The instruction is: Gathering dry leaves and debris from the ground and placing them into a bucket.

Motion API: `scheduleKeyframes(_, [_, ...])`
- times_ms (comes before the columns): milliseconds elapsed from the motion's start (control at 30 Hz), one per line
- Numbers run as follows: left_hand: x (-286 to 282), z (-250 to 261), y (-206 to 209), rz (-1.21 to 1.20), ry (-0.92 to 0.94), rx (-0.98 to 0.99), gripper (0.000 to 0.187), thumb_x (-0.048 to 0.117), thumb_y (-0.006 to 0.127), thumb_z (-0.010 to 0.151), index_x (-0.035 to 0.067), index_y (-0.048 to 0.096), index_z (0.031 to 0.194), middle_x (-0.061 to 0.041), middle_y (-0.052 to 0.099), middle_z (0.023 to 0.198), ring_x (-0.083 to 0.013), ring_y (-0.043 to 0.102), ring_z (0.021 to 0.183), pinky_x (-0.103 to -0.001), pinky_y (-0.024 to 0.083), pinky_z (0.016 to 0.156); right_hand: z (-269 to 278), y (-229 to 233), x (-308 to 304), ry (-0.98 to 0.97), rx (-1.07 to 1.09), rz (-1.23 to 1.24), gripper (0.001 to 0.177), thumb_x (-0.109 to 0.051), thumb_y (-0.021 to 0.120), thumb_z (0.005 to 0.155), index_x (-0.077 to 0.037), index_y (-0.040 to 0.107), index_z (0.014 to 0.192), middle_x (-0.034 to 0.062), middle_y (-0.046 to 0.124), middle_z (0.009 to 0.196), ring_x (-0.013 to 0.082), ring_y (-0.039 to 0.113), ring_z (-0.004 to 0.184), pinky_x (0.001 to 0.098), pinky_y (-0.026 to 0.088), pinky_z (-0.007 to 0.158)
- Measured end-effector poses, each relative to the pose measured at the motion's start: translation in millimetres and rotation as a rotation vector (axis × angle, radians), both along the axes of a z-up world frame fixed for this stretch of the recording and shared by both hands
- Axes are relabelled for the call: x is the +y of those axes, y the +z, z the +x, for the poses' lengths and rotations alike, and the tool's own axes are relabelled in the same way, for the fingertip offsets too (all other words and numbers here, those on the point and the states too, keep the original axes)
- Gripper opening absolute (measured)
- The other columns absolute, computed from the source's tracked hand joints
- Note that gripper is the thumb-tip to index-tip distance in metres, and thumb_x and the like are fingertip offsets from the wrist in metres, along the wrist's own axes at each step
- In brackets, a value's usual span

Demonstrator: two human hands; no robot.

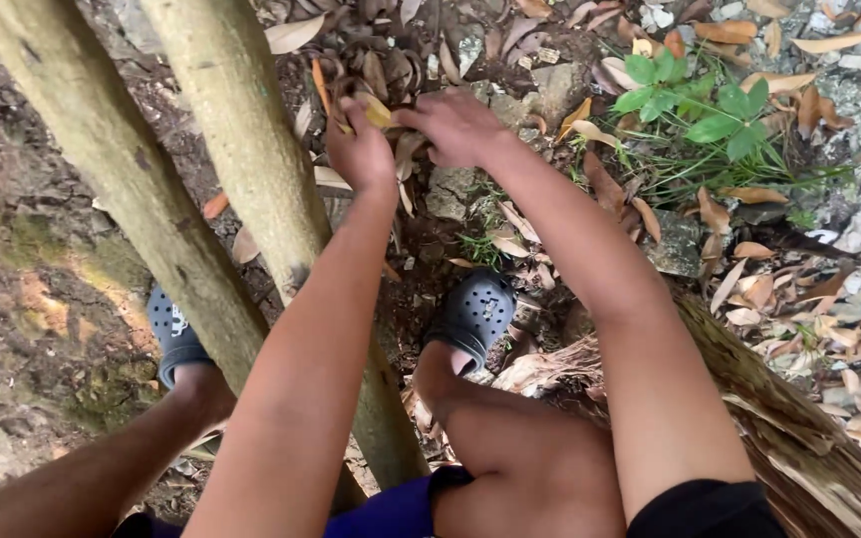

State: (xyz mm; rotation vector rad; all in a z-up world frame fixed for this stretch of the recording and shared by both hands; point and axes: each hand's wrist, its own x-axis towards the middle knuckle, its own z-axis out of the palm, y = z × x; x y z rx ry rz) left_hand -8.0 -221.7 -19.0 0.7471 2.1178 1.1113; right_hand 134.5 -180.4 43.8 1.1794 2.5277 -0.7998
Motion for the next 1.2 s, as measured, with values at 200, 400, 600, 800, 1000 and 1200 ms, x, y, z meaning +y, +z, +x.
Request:
scheduleKeyframes(200, [-5, 3, 28, -0.113, 0.312, -0.551, 0.039, 0.041, 0.047, 0.103, 0.008, 0.066, 0.104, -0.012, 0.072, 0.105, -0.0295, 0.074, 0.089, -0.047, 0.060, 0.078, -24, 2, -16, 0.123, -0.261, 0.024, 0.042, -0.010, 0.061, 0.099, -0.032, 0.065, 0.134, 0.0097, 0.063, 0.122, 0.0238, 0.059, 0.115, 0.0397, 0.051, 0.097])
scheduleKeyframes(400, [-10, 11, 2, -0.110, 0.231, -0.332, 0.042, 0.041, 0.047, 0.103, 0.007, 0.072, 0.101, -0.013, 0.074, 0.100, -0.0289, 0.072, 0.088, -0.042, 0.053, 0.081, -15, -21, -27, 0.177, -0.211, 0.165, 0.024, -0.026, 0.061, 0.099, -0.031, 0.072, 0.121, 0.0107, 0.062, 0.123, 0.0296, 0.056, 0.118, 0.0402, 0.047, 0.100])
scheduleKeyframes(600, [-2, 17, -12, -0.191, 0.220, -0.324, 0.044, 0.041, 0.047, 0.103, 0.005, 0.073, 0.099, -0.013, 0.075, 0.101, -0.0267, 0.072, 0.089, -0.042, 0.053, 0.081, 13, -33, -19, 0.069, 0.005, 0.248, 0.047, -0.020, 0.080, 0.071, -0.012, 0.071, 0.116, 0.0143, 0.062, 0.117, 0.0298, 0.062, 0.111, 0.0476, 0.049, 0.092])
scheduleKeyframes(800, [0, 20, 8, -0.179, 0.235, -0.505, 0.031, 0.042, 0.050, 0.103, 0.014, 0.061, 0.110, -0.015, 0.073, 0.097, -0.0321, 0.070, 0.089, -0.047, 0.053, 0.082, 18, -30, -8, -0.190, 0.042, 0.086, 0.049, -0.011, 0.085, 0.073, -0.001, 0.066, 0.116, 0.0170, 0.061, 0.117, 0.0313, 0.063, 0.099, 0.0418, 0.058, 0.082])
scheduleKeyframes(1000, [-11, 25, -14, -0.277, 0.178, -0.331, 0.045, 0.043, 0.049, 0.104, 0.006, 0.074, 0.100, -0.011, 0.066, 0.112, -0.0310, 0.070, 0.105, -0.045, 0.049, 0.096, 26, -68, -12, -0.268, 0.286, 0.113, 0.032, 0.004, 0.076, 0.075, -0.010, 0.065, 0.102, 0.0067, 0.072, 0.097, 0.0213, 0.070, 0.088, 0.0328, 0.062, 0.072])
scheduleKeyframes(1200, [-12, 24, -26, -0.264, 0.238, -0.287, 0.042, 0.042, 0.049, 0.103, 0.006, 0.063, 0.120, -0.018, 0.072, 0.116, -0.0338, 0.071, 0.103, -0.046, 0.052, 0.090, 0, -86, -11, -0.318, 0.462, 0.121, 0.043, 0.004, 0.074, 0.083, -0.007, 0.054, 0.121, 0.0077, 0.071, 0.095, 0.0201, 0.071, 0.076, 0.0281, 0.057, 0.055])
